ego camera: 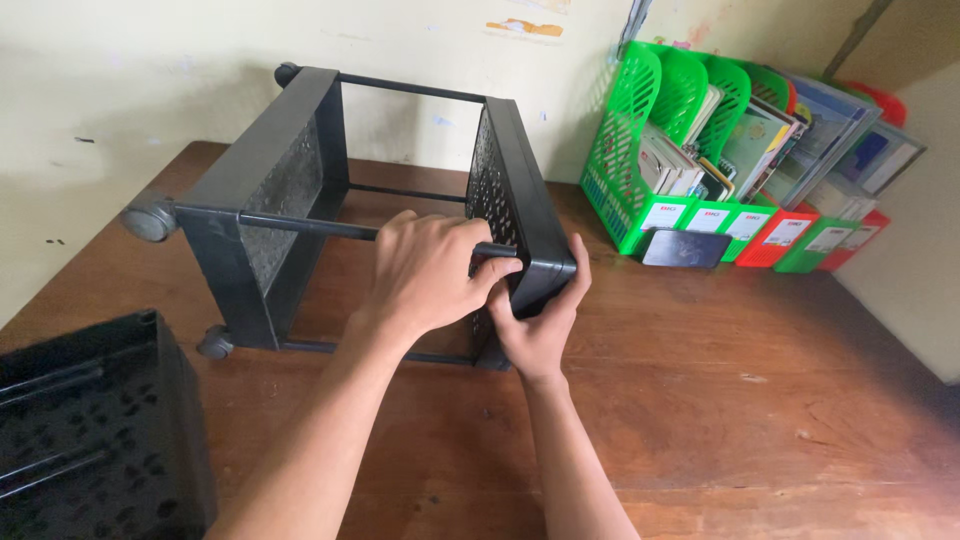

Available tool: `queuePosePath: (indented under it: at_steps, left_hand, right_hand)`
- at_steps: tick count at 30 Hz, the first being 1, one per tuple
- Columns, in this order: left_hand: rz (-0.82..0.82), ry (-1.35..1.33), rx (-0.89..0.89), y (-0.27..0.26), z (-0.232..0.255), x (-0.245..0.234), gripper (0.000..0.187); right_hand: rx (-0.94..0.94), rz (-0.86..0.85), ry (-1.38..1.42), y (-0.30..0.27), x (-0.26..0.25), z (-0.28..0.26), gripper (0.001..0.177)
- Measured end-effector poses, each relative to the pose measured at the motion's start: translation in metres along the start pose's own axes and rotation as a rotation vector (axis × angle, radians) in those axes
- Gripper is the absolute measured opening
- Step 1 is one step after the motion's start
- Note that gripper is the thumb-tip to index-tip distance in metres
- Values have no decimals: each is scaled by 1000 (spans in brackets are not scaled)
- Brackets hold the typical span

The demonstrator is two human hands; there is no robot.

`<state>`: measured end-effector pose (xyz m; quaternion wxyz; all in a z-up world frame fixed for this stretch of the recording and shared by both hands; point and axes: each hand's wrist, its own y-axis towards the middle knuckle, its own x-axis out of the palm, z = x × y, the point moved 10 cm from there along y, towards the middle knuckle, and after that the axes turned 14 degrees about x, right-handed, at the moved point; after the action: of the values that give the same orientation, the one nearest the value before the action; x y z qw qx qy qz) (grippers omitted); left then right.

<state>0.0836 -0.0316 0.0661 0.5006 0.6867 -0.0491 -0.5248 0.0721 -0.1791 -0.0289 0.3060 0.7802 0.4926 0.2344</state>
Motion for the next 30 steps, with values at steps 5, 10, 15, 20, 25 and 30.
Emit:
queuePosePath:
  at_steps: [5,10,15,20,25,30]
  left_hand:
    - [-16,-23,-25,4,1,5,31]
    - [1,-100,-37,4,2,7,19]
    - [56,-61,37,-2,7,4,8]
    - [93,-14,129,-9,8,2,13]
    - [317,89,300,-37,26,-13,34]
    - [503,-214,193,-85,15,-15,26]
  right_hand:
    - [106,5,-106,2,0,10,95]
    - [141,12,-126,4,0,14,97]
    - [140,-4,-62,1,-1,17,98]
    - [104,-23,55,7,-8,15,101]
    - [105,-62,23,0,0,19,103]
    - [307,-123,1,-9,-1,59,79]
